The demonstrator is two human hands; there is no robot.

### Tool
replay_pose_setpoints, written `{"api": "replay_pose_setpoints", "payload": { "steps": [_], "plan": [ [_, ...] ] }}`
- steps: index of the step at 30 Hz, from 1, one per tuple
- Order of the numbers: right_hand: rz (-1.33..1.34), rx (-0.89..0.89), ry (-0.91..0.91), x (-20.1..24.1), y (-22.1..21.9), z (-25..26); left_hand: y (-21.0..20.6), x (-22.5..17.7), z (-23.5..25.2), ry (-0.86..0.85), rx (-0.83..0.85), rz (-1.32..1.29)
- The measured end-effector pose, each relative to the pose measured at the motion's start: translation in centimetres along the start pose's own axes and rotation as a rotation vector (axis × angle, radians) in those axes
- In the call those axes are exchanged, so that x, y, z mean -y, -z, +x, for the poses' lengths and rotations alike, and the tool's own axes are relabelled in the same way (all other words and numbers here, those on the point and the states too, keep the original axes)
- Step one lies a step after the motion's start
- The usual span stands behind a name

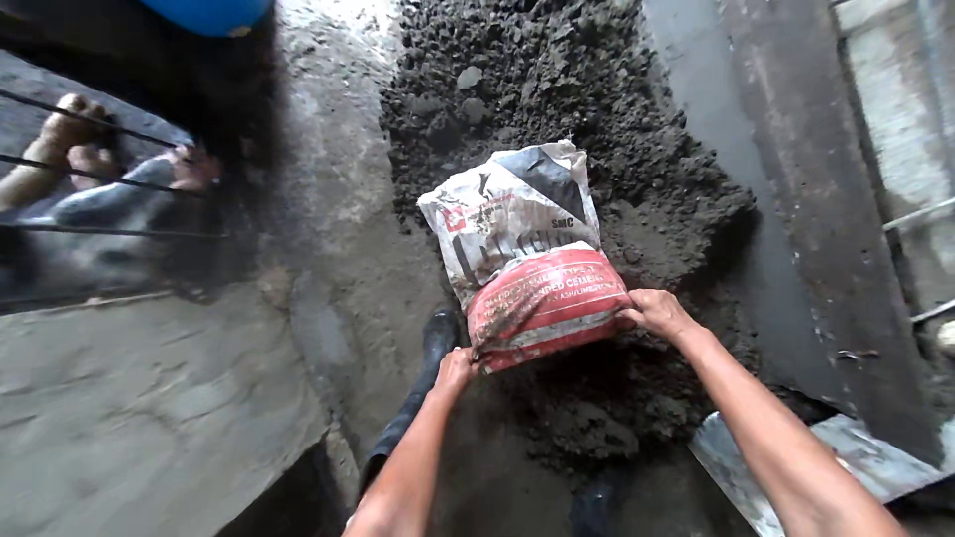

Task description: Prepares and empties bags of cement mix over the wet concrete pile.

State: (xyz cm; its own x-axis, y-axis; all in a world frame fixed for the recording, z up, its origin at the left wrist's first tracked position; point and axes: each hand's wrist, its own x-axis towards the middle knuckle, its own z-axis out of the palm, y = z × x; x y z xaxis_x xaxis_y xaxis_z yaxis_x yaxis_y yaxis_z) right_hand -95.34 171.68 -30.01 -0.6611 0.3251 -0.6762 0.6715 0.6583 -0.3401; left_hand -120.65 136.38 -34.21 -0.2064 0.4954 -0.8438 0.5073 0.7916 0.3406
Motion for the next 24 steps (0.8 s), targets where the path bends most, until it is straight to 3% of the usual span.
{"api": "replay_pose_setpoints", "payload": {
  "steps": [6, 12, 20, 22, 24],
  "plan": [
    [-0.019, -0.241, 0.114, 1.3, -6.6, -4.0, -2.1, 2.9, -0.1, -0.092, 0.061, 0.113],
    [0.096, -0.323, 0.059, 3.4, -14.0, -8.0, -1.7, 3.9, -0.1, -0.063, 0.154, 0.270],
    [0.203, -0.066, -0.078, 4.7, -6.2, -6.2, 4.4, 2.1, -0.9, -0.122, 0.113, 0.255],
    [0.220, -0.118, -0.051, 5.9, -4.4, -6.4, 7.2, 1.7, -1.5, -0.157, 0.137, 0.294],
    [0.227, -0.284, -0.002, 7.1, -4.1, -7.3, 8.5, 2.1, -2.1, -0.212, 0.088, 0.264]
  ]
}}
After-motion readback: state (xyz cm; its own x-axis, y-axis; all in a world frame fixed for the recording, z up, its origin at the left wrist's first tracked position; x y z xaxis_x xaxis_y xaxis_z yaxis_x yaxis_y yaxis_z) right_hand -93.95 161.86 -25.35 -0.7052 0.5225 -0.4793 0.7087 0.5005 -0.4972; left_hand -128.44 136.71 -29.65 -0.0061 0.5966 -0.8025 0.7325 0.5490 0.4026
